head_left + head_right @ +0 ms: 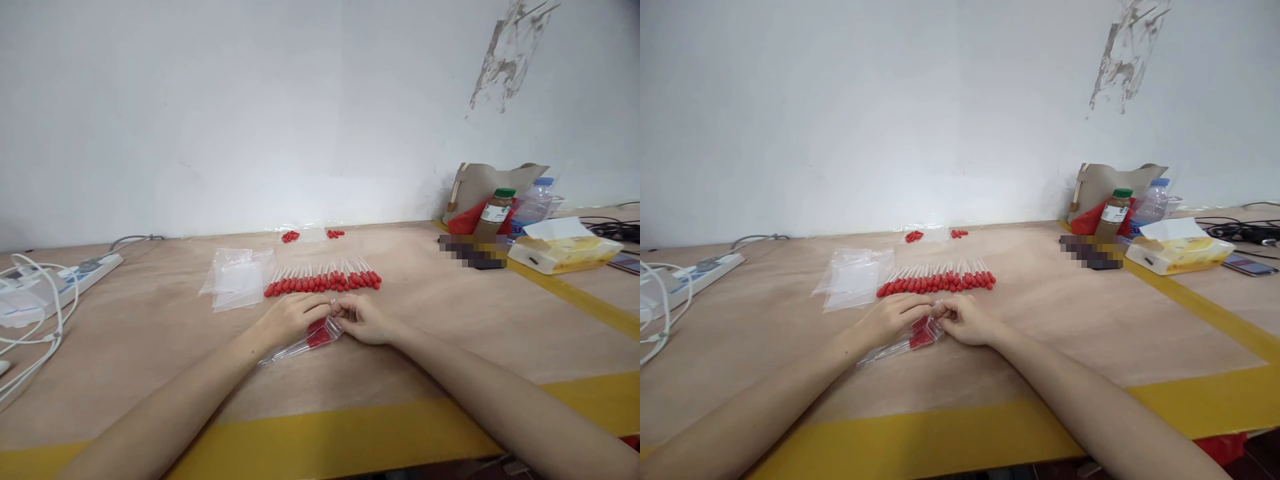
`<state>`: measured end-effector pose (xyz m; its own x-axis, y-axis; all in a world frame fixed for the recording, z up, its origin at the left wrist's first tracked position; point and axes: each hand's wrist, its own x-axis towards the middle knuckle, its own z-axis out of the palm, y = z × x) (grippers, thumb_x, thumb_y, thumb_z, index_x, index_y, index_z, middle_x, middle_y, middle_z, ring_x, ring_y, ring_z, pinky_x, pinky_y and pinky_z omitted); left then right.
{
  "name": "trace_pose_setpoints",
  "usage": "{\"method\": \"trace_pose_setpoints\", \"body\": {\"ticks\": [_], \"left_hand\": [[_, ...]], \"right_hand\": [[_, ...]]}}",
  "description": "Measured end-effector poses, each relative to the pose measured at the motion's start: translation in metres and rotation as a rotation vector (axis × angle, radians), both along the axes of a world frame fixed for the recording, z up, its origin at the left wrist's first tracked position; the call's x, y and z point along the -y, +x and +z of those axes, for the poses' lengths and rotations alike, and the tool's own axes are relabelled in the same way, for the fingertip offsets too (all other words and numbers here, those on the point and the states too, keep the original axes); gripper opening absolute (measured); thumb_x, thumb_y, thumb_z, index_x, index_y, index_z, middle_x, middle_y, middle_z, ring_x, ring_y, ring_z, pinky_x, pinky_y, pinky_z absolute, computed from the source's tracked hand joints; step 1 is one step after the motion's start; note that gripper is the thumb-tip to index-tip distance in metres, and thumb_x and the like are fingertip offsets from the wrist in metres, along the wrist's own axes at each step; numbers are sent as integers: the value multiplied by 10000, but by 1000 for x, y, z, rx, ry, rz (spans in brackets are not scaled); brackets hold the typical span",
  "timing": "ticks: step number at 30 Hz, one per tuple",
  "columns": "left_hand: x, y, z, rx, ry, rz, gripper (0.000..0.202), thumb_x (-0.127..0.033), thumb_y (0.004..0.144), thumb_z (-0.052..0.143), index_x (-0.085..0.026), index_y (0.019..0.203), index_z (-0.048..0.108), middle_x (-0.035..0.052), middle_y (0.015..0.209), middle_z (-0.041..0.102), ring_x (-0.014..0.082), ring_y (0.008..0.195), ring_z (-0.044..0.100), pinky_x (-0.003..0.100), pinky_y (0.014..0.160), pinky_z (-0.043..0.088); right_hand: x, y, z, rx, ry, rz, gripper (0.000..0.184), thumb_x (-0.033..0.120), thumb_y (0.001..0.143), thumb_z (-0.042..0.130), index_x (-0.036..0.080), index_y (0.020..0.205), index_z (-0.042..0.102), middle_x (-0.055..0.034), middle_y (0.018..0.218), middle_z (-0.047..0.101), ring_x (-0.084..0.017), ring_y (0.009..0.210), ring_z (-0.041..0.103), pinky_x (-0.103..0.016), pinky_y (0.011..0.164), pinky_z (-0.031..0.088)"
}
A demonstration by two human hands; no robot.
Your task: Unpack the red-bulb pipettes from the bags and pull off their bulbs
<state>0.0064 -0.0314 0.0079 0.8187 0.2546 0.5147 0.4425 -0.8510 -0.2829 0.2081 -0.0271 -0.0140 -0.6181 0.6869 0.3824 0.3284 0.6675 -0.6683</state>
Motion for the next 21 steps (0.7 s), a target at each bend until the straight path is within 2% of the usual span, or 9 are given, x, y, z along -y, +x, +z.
{"method": "trace_pose_setpoints", "body": {"ticks": [2,4,8,10,12,16,21], "left_hand": [[1,0,1,14,28,-15,188,-144,888,384,-161,948,561,59,983,636,165,848,595,293,720,468],[3,-3,5,47,-42,-5,206,-148,891,371,-175,984,554,61,994,625,165,895,585,297,755,467],[15,-16,14,137,-433,93,243,-265,862,461,-197,1093,499,57,1065,581,171,995,544,298,842,450],[23,-26,15,115,-601,131,413,-360,799,550,-203,1168,451,67,1136,547,201,1037,522,332,881,433],[30,-34,11,97,-705,164,570,-411,745,602,-209,1234,393,82,1200,514,232,1073,502,369,905,420],[31,-39,-1,193,-820,201,583,-390,759,587,-214,1263,353,81,1237,496,224,1089,500,363,914,423],[25,-28,-6,277,-838,164,492,-337,775,572,-210,1221,408,74,1193,527,211,1058,522,346,892,441]], "right_hand": [[0,-3,-6,-21,-34,-53,157,192,777,480,166,840,621,13,678,596,-97,603,516,-199,569,378],[1,-5,-9,-13,-59,-81,192,198,779,478,170,895,628,21,645,577,-90,571,491,-195,548,363],[2,-6,-7,28,-105,-51,182,243,767,523,165,887,636,45,571,484,-77,527,411,-185,501,313],[2,-7,-5,32,-128,-30,179,272,764,540,162,866,638,50,561,447,-74,530,389,-183,498,300],[2,-8,-3,26,-156,-25,195,309,753,565,155,850,634,51,569,437,-72,538,383,-182,498,296],[2,-6,-4,7,-199,-3,288,352,679,651,159,889,616,56,590,448,-72,544,395,-177,491,299],[1,-4,-7,-35,-271,-29,276,302,664,663,142,883,610,41,628,496,-73,555,416,-180,499,326]]}}
